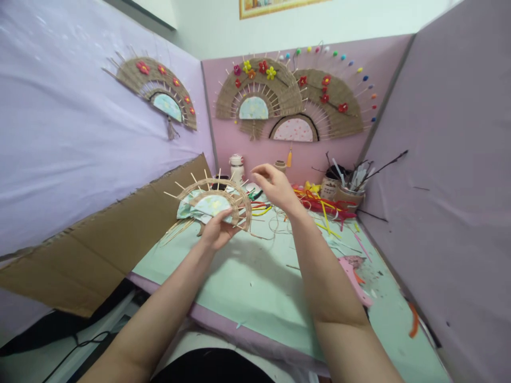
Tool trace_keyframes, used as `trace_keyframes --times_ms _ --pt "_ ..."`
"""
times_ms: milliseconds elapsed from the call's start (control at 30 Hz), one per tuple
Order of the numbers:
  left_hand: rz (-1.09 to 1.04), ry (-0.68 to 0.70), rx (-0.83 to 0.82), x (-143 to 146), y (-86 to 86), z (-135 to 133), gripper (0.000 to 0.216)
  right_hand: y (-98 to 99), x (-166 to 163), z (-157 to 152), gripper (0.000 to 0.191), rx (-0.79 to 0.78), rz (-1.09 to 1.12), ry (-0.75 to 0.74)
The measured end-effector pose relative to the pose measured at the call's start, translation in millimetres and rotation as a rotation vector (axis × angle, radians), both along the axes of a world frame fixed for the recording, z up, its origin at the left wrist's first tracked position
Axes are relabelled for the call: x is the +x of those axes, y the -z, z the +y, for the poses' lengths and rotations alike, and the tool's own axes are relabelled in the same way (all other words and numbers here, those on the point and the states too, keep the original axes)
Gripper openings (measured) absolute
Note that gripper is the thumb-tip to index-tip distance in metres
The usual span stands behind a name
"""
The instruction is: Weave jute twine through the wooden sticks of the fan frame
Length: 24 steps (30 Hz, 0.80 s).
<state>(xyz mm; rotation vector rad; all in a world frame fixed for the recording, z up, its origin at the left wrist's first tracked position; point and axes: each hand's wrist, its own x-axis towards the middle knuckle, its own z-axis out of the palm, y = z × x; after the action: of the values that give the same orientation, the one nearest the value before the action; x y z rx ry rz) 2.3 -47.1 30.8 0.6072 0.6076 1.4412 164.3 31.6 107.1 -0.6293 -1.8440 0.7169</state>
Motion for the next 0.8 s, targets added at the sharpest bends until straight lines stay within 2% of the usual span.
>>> trace_keyframes --times_ms 100,233,333,433,600,700,800 --pt "-0.124 0.025 -0.013 -5.1 4.3 8.1 0.028 2.1 11.0 12.1 0.029 -0.076 0.079 0.046" --pt "-0.243 0.036 -0.014 -4.8 16.6 9.7 0.031 16.4 7.5 24.9 0.03 -0.287 0.137 -0.017" --pt "-0.253 0.002 -0.009 -8.4 18.7 10.8 0.032 29.8 1.4 20.7 0.032 -0.413 0.178 -0.063" --pt "-0.243 -0.029 0.002 -12.0 19.0 12.9 0.031 46.0 5.4 6.2 0.036 -0.513 0.044 -0.146" --pt "-0.264 -0.037 0.028 -14.2 24.4 15.3 0.032 70.0 31.4 -10.5 0.045 -0.698 -0.321 -0.421" --pt "-0.274 -0.085 -0.002 -15.7 27.7 17.0 0.033 76.6 38.9 -7.6 0.04 -0.621 -0.443 -0.428" --pt "-0.266 -0.142 -0.024 -16.0 30.1 18.5 0.033 79.9 35.2 -3.0 0.035 -0.467 -0.378 -0.316"
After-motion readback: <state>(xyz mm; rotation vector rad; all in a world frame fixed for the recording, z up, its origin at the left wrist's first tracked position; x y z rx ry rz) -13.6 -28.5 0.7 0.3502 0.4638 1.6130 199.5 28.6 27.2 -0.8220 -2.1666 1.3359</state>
